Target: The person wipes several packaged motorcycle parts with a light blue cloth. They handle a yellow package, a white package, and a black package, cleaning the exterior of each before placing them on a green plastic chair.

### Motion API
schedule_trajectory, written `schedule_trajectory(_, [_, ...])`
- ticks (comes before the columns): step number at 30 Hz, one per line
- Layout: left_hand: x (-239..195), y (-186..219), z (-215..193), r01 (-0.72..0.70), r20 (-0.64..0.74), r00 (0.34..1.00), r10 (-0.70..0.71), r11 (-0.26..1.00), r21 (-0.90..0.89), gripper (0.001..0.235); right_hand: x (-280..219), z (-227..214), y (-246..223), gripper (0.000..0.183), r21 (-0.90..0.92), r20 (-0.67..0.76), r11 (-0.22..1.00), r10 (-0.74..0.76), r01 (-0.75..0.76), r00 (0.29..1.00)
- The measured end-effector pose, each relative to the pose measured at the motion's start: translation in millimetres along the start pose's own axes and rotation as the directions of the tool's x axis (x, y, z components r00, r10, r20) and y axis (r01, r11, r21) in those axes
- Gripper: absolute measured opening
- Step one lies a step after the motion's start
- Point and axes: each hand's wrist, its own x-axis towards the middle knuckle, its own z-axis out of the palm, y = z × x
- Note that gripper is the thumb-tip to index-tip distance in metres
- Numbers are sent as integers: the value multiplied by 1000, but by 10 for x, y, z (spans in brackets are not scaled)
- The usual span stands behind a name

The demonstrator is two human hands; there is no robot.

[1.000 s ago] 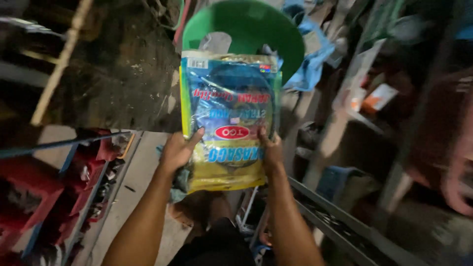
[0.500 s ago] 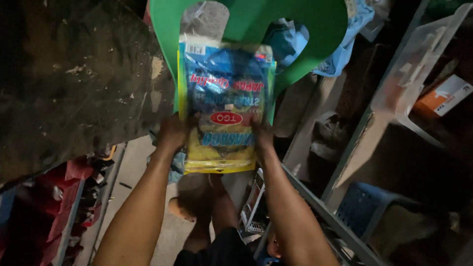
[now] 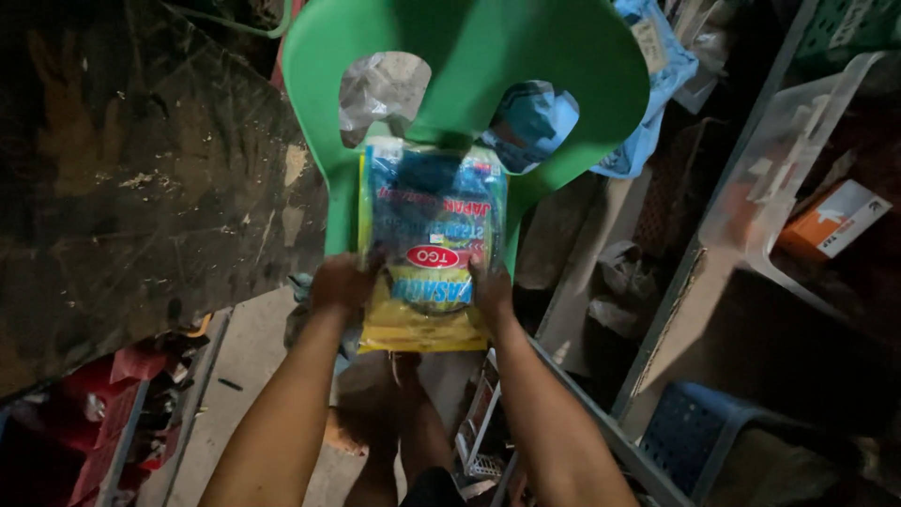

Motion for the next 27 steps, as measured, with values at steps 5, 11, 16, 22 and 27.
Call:
schedule_trajectory(5, [279, -270, 198, 27, -65, 998, -22, 996, 81, 66, 98, 169, 368, 55, 2, -254, 999, 50, -52, 966])
schedule_trajectory(11, [55, -206, 94, 38, -107, 993, -48, 995, -90, 46, -115, 240, 266, 81, -283, -548, 947, -287, 149, 786])
schedule_trajectory(16, [-265, -23, -61, -361, -404, 883, 239, 896, -260, 34, -564, 326, -135, 69, -377, -495, 813, -582, 445, 645])
schedule_trajectory(22, [-558, 177, -173, -408, -459, 887, 49, 552, -728, 24, -789, 812, 114, 63, 177, 385, 974, -201, 142, 901])
schedule_trajectory(27, [-1559, 327, -911, -355, -568, 823, 10, 790, -501, 39, -1692, 615, -1159, 45, 603, 272, 771, -442, 207, 854])
